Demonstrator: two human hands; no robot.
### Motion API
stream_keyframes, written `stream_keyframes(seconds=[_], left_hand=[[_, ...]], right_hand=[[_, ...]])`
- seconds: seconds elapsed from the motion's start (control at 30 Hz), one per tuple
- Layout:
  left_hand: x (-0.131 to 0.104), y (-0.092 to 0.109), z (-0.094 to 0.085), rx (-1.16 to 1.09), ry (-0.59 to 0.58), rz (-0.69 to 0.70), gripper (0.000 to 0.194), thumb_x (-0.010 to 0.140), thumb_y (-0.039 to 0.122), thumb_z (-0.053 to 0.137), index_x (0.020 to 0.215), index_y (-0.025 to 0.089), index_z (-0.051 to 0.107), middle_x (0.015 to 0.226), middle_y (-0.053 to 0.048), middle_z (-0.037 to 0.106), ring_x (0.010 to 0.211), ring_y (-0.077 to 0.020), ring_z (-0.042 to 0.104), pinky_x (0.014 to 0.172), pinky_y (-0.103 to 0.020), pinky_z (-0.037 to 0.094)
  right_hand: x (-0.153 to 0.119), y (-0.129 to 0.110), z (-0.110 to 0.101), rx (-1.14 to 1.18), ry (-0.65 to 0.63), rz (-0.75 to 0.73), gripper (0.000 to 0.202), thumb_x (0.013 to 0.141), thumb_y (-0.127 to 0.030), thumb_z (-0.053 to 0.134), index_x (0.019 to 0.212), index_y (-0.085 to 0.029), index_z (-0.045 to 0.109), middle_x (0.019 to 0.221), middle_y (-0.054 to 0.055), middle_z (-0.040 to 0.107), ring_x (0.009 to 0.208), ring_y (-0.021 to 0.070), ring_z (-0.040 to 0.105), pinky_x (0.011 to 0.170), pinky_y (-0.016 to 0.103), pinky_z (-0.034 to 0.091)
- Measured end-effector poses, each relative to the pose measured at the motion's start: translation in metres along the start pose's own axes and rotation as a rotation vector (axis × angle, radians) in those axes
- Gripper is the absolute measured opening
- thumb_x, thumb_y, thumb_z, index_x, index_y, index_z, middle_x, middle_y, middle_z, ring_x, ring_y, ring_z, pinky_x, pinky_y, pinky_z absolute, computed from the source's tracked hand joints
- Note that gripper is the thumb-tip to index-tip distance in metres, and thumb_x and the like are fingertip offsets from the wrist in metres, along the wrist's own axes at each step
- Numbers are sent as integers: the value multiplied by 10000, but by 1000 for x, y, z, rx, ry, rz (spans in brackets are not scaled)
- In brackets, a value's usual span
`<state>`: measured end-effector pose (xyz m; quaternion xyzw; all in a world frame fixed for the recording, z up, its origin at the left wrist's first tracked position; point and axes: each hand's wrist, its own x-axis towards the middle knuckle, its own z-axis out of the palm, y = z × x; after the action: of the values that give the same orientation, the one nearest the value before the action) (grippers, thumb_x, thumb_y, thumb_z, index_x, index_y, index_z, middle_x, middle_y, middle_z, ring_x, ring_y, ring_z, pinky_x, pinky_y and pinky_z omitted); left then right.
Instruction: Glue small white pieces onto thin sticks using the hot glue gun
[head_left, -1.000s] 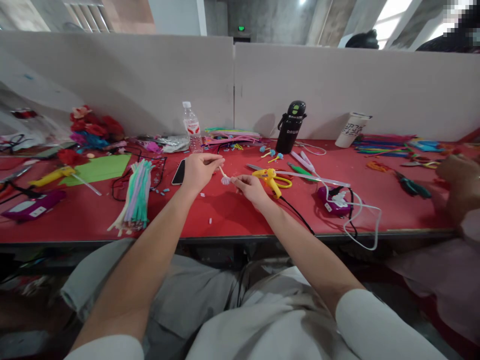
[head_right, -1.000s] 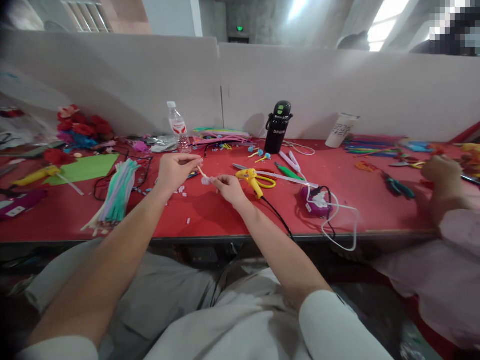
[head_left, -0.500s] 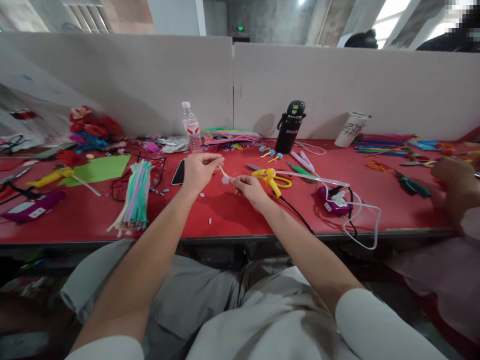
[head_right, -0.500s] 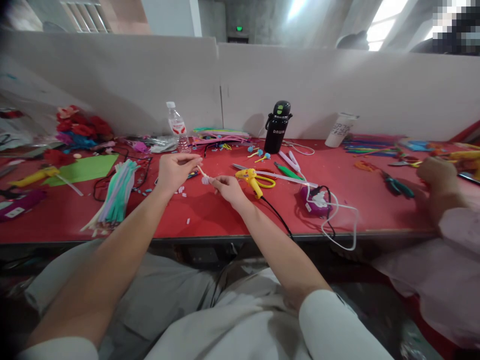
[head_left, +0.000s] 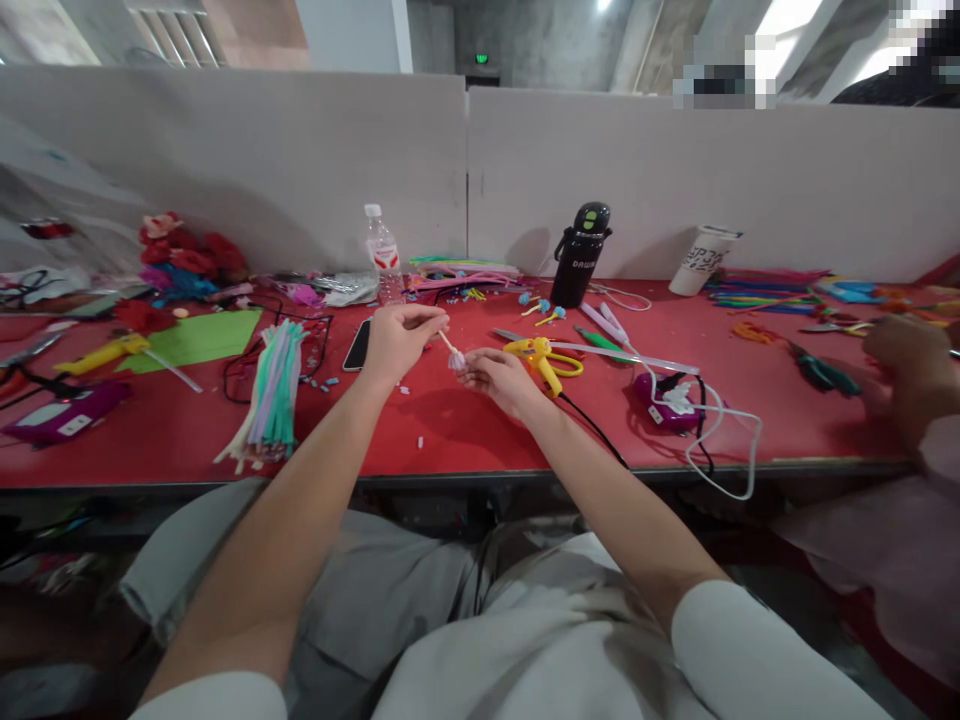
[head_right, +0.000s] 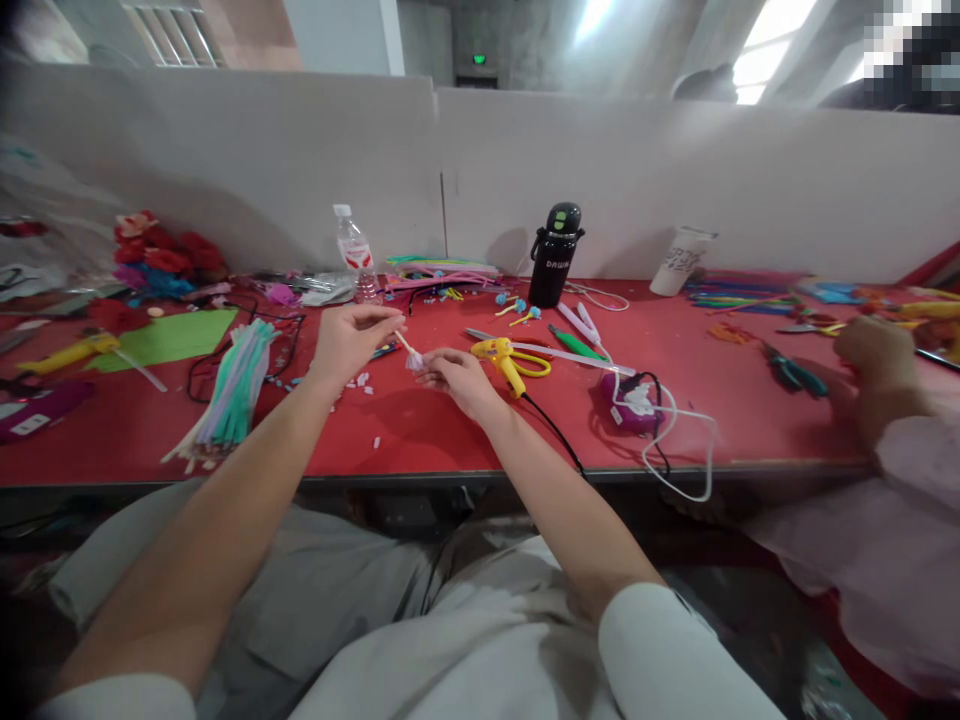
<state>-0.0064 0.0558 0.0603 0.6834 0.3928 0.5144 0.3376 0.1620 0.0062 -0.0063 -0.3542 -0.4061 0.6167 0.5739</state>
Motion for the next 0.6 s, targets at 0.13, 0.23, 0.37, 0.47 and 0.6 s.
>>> stream_keyframes(seconds=[0.13,0.23,0.37,0.47,0.6], left_hand=[[0,1,-2,69,-46,56,326,784,431,709,925,142,767,828,-88,759,735,-199,700,694,-293,564],[1,0,-3,59,-122,100,403,799,452,698,1048,139,742,897,-92,753,801,-198,699,779,-313,560],[2,-2,-2,21,-171,107,595,768,386,743,1300,162,593,959,-81,738,886,-191,696,872,-334,544],[2,-3,-2,60,-164,61,515,727,352,773,1183,162,629,930,-79,729,866,-194,701,861,-329,546],[1,-4,-1,94,-190,60,339,722,358,766,978,160,665,887,-72,728,840,-200,704,834,-324,548]], right_hand=[[1,1,-1,12,17,-30,190,700,-287,768,806,-160,675,742,48,711,661,117,653,704,254,535],[3,2,-3,26,28,-37,225,681,-306,786,809,-160,674,755,49,717,665,120,657,705,255,539],[3,2,-3,31,36,-68,236,685,-319,787,816,-169,660,784,43,718,687,121,665,721,263,543],[2,1,-2,-1,38,-81,240,704,-344,768,825,-172,651,812,43,713,702,119,665,739,268,543],[1,2,-1,-35,38,-82,288,681,-381,778,822,-177,632,814,37,704,715,122,665,753,274,539]])
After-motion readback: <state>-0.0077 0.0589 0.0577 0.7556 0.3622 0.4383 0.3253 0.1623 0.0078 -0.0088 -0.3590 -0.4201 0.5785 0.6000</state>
